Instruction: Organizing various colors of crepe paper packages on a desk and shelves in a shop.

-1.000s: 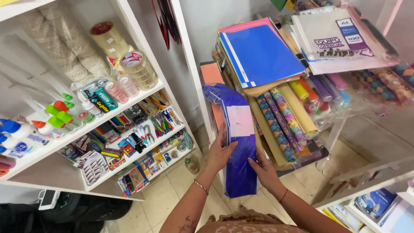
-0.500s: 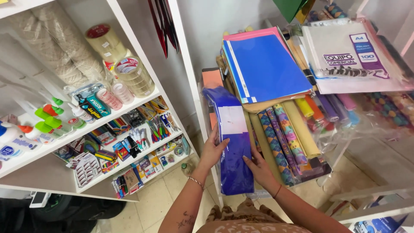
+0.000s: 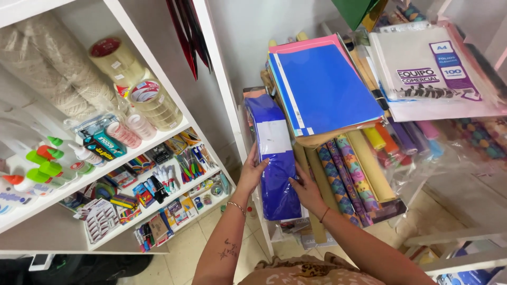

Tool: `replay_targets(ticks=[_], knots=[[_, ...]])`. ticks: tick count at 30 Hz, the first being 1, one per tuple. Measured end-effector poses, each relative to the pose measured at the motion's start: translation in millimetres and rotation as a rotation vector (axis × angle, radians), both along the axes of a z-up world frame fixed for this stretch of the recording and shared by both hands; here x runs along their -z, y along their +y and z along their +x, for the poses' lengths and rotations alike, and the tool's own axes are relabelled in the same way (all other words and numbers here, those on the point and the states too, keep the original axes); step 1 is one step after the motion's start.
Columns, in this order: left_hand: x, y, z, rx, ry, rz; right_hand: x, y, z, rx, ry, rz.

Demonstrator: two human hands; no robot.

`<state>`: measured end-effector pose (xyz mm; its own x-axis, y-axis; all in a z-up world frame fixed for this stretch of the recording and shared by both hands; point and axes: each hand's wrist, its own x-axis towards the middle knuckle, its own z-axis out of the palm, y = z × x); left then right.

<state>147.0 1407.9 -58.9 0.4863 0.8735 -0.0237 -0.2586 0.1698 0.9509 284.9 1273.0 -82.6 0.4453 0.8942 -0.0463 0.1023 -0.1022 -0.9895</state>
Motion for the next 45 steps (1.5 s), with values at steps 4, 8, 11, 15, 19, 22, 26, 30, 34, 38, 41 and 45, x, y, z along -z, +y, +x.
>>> replay_targets(ticks=[4,8,11,15,19,22,26,30,34,38,41,45], knots=[[24,21,8,0.008,0.000,-0.029,9,21,5,0.027,-0.014,-0.051],[44,43,16,0.018,-0.004,-0.025,37,44,15,0.067,-0.137,-0.128],[32,42,18,0.019,-0.005,-0.021,35,51,13,0.105,-0.147,-0.150],[24,40,20,-0.001,-0.019,-0.058,18,54,7,0.123,-0.154,-0.222],[34,43,18,0.000,0.062,-0.075,53,60,22,0.110,-0.121,-0.239],[35,44,18,0.018,0.525,-0.055,81,64,33,0.096,-0.132,-0.235],[23,23,2,0.088,0.621,0.148,88,69,35,0.139,-0.139,-0.238],[30,-2,-20,0.174,0.617,0.381,88,71,30,0.179,-0.161,-0.308],[14,-25,-42,0.251,0.615,0.493,69,52,25,0.129,-0.198,-0.266],[8,-36,-55,0.394,0.780,0.589,45,18,12,0.007,-0.367,-0.283],[6,-38,-57,0.465,0.876,0.618,47,-5,9,-0.064,-0.499,-0.304],[20,-42,-57,0.486,0.915,0.689,84,-20,9,-0.058,-0.539,-0.301]])
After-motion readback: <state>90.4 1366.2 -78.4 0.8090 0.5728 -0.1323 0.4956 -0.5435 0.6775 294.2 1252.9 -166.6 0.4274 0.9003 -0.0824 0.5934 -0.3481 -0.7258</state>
